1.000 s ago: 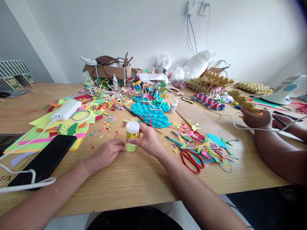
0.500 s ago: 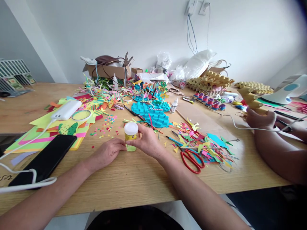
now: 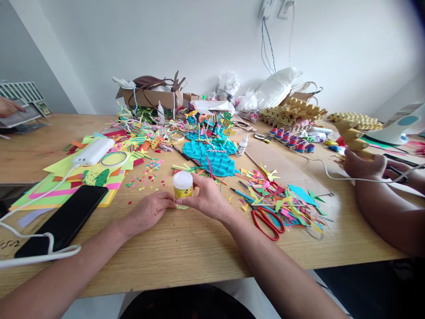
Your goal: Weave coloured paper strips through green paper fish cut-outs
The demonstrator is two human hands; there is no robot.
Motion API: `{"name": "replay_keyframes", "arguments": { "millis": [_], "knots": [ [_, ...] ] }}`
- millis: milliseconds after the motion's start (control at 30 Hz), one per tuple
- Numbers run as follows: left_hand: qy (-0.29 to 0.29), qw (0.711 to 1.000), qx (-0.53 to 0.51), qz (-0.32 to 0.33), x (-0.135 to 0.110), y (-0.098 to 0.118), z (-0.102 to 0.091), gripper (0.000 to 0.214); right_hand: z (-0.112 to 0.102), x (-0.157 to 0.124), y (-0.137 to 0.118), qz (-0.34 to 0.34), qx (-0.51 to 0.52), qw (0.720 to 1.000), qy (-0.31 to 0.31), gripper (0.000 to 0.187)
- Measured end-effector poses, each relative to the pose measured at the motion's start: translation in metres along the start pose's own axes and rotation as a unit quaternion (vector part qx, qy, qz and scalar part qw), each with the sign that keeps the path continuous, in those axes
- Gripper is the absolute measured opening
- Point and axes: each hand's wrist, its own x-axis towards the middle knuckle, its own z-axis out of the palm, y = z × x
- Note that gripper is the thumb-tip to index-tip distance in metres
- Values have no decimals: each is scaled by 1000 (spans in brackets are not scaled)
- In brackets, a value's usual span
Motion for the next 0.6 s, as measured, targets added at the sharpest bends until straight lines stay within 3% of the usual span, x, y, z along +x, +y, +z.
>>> {"name": "replay_keyframes", "arguments": {
  "millis": [600],
  "knots": [
    [9,999,25,19,1,1,-1,34,-7,0,0,13,-25,1000,3,29]
  ]
}}
